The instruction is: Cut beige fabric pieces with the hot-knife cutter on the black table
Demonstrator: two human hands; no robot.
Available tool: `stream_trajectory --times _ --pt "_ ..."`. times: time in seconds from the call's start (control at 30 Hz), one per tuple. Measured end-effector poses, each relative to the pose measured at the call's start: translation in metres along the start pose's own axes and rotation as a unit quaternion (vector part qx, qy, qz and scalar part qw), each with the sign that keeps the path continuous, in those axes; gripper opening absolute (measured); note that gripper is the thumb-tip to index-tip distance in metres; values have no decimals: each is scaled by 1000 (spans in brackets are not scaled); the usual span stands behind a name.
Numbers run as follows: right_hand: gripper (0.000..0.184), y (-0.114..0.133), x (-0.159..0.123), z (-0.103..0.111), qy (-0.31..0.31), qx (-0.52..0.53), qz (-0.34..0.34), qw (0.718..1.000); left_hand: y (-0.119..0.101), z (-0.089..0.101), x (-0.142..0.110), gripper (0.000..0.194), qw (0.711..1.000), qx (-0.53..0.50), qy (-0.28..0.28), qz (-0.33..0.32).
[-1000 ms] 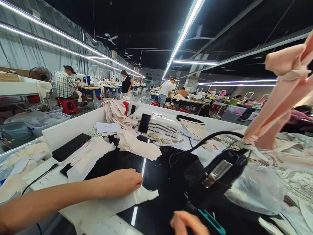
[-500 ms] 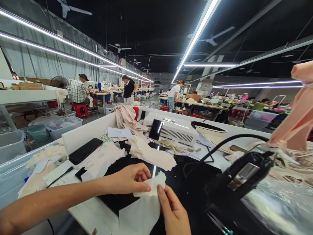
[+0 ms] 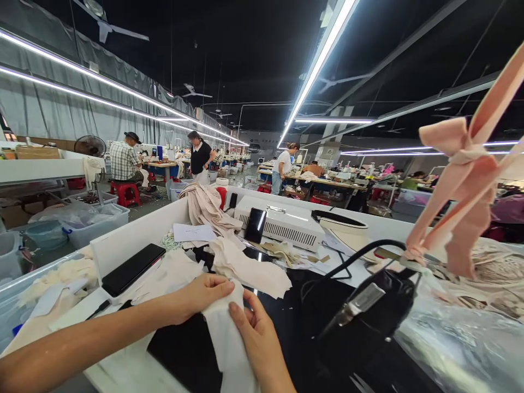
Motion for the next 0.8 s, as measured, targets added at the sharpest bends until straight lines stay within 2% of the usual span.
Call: stream_trajectory --times 0.07,0.17,0.27,0.4,0.57,0.7,0.8 --pt "61 -5 9 0 16 -1 -15 1000 -11 11 8 58 1000 18 -16 -8" --pt "57 -2 26 13 17 -58 11 998 -30 30 29 53 997 48 -50 -21" --pt "56 0 41 41 -41 -114 24 992 -49 50 55 47 993 77 -88 -27" --pt "58 4 54 78 -127 -128 30 983 -63 71 85 41 984 116 -130 -27" --pt "58 12 75 108 -163 -129 37 977 -54 89 104 32 974 167 -156 5" --pt "57 10 98 129 -191 -164 37 967 -34 99 110 28 963 210 -160 49" --pt "55 3 114 136 -200 -219 40 954 -17 104 112 29 955 241 -157 78"
Point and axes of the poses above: each hand's wrist, its own x-axis towards the middle knuckle, its own z-axis out of the back of the hand, y = z × x, the point moved 9 cm from there along x, towards the middle knuckle, and after that the axes turned 6 degrees about y, right-handed, at the moved point
